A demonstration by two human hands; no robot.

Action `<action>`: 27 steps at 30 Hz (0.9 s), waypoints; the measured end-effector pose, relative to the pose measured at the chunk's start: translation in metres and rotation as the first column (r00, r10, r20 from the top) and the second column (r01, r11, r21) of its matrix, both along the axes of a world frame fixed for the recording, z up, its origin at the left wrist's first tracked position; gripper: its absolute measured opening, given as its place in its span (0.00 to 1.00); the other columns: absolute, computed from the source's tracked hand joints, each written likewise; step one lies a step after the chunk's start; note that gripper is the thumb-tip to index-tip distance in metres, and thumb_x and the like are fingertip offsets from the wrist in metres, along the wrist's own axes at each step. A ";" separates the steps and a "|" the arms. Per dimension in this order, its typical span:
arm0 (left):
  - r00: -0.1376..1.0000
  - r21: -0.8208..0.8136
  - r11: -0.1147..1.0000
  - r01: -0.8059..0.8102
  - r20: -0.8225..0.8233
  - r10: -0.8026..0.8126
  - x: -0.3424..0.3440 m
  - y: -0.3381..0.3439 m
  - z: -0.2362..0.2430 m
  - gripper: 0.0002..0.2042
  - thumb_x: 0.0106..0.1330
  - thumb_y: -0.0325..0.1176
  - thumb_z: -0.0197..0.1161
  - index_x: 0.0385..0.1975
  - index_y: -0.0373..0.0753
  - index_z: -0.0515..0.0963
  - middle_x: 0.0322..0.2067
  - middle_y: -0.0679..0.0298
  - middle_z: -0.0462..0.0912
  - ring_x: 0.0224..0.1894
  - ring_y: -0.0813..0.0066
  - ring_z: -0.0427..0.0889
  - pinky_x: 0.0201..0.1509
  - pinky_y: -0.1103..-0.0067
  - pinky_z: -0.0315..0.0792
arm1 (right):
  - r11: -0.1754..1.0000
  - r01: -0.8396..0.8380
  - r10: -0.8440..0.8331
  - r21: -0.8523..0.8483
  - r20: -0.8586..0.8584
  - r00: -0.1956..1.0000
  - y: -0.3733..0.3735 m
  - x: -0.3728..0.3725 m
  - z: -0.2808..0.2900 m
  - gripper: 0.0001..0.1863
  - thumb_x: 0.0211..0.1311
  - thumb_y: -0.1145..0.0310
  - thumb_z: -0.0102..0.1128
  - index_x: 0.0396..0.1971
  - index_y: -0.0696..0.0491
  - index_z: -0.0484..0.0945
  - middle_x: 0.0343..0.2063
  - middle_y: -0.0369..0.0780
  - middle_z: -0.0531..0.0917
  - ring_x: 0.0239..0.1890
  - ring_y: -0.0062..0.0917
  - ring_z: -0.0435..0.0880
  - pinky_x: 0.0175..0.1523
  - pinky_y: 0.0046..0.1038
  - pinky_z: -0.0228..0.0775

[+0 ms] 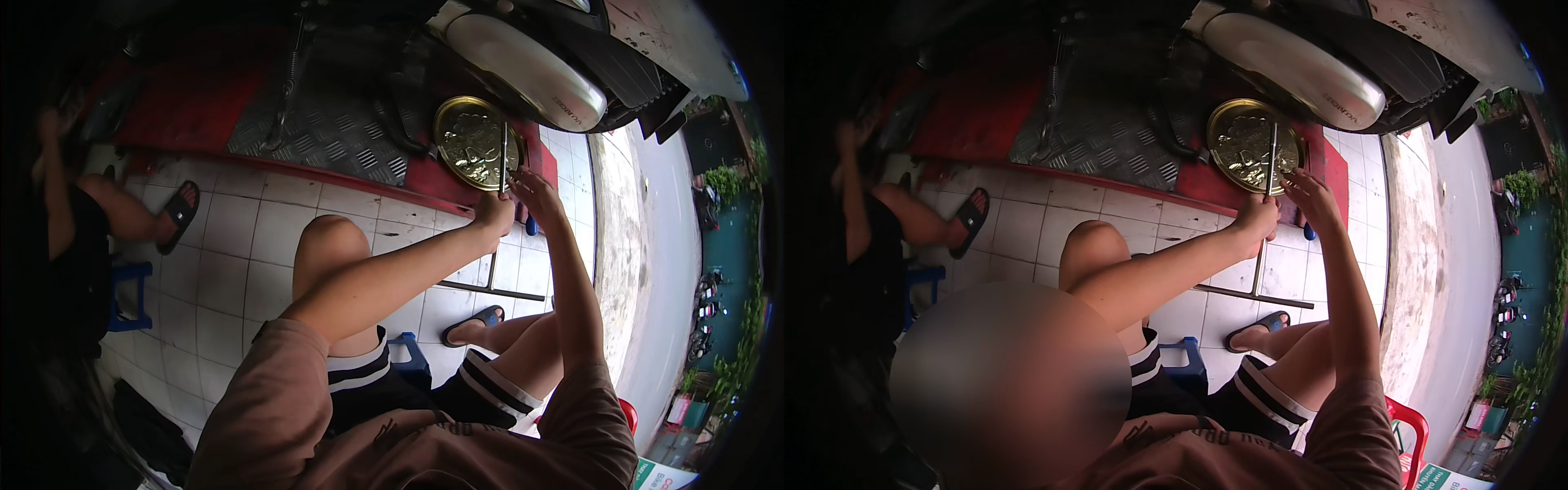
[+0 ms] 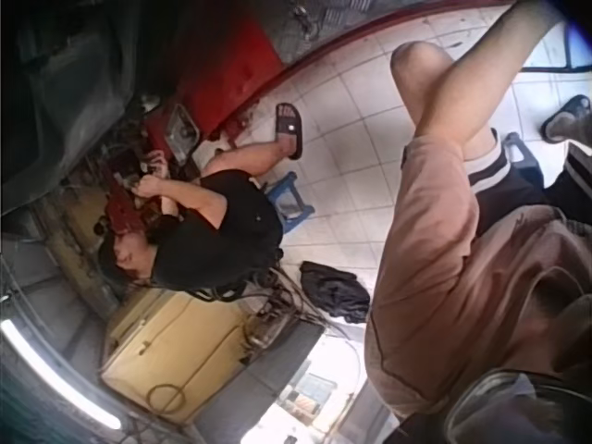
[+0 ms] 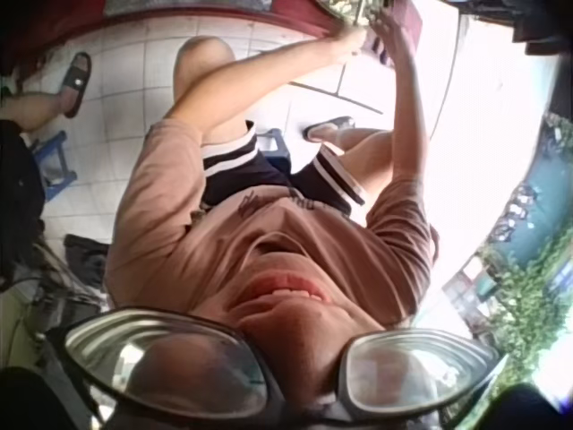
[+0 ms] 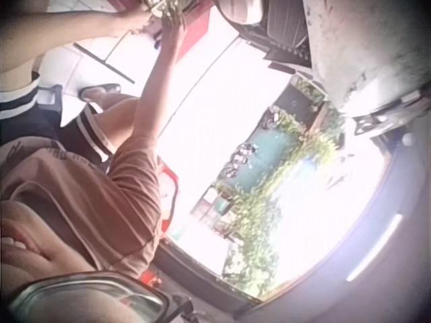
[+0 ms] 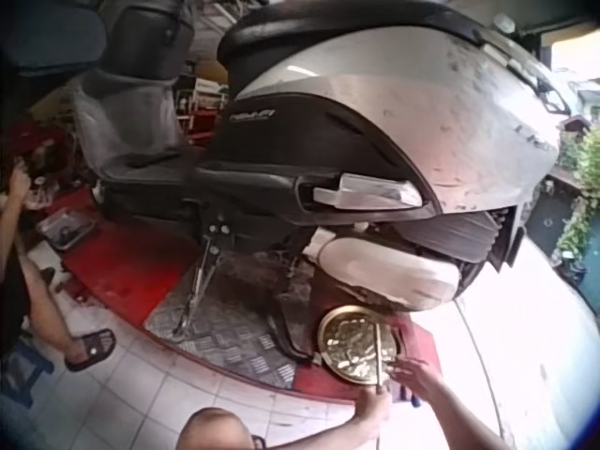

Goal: The person uses a T-handle wrench to loosen and tighten bolts on the engine casing of a white Honda scooter. They repeatedly remove and reinsert the wrench, adjusting the fasteners while seated on a low stool in a workshop setting.

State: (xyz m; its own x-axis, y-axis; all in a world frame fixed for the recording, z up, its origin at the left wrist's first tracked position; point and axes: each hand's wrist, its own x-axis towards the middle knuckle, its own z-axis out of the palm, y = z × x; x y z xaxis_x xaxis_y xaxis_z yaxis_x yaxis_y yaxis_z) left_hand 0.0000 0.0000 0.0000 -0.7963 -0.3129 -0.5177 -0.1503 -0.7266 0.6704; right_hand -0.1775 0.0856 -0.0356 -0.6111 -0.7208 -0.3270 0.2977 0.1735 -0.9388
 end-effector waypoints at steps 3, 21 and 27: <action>0.997 0.061 0.998 0.003 -0.074 0.001 -0.001 0.013 0.006 0.08 0.74 0.36 0.41 0.32 0.41 0.64 0.23 0.69 0.64 0.20 0.83 0.60 0.21 0.83 0.57 | 0.973 -0.117 0.109 0.197 0.053 0.993 0.026 0.053 0.052 0.21 0.70 0.59 0.46 0.53 0.59 0.69 0.50 0.45 0.77 0.49 0.36 0.79 0.55 0.34 0.71; 0.700 -0.545 0.746 0.382 -0.357 -0.619 -0.060 0.039 0.055 0.21 0.74 0.48 0.41 0.43 0.37 0.75 0.38 0.63 0.80 0.39 0.76 0.79 0.43 0.78 0.73 | 0.939 -0.074 0.094 -0.335 0.046 0.994 0.119 0.092 0.106 0.20 0.72 0.55 0.43 0.21 0.51 0.64 0.12 0.31 0.63 0.14 0.16 0.60 0.20 0.21 0.52; 0.755 -0.895 0.359 0.266 -0.038 -0.655 -0.029 0.076 0.069 0.24 0.74 0.49 0.40 0.45 0.31 0.73 0.31 0.56 0.80 0.34 0.68 0.81 0.40 0.73 0.73 | 0.944 0.047 -0.030 -0.327 0.057 0.998 0.132 0.067 0.115 0.19 0.71 0.57 0.44 0.20 0.50 0.63 0.11 0.28 0.60 0.11 0.12 0.56 0.16 0.19 0.48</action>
State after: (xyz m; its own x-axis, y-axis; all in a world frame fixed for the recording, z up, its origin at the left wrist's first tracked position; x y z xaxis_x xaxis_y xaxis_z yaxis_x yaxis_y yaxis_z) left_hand -0.0286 0.0762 0.0694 -0.9947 0.0649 0.0796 0.0949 0.2835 0.9543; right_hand -0.1101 0.2179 0.0794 -0.6297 -0.7694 -0.1070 0.3462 -0.1546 -0.9253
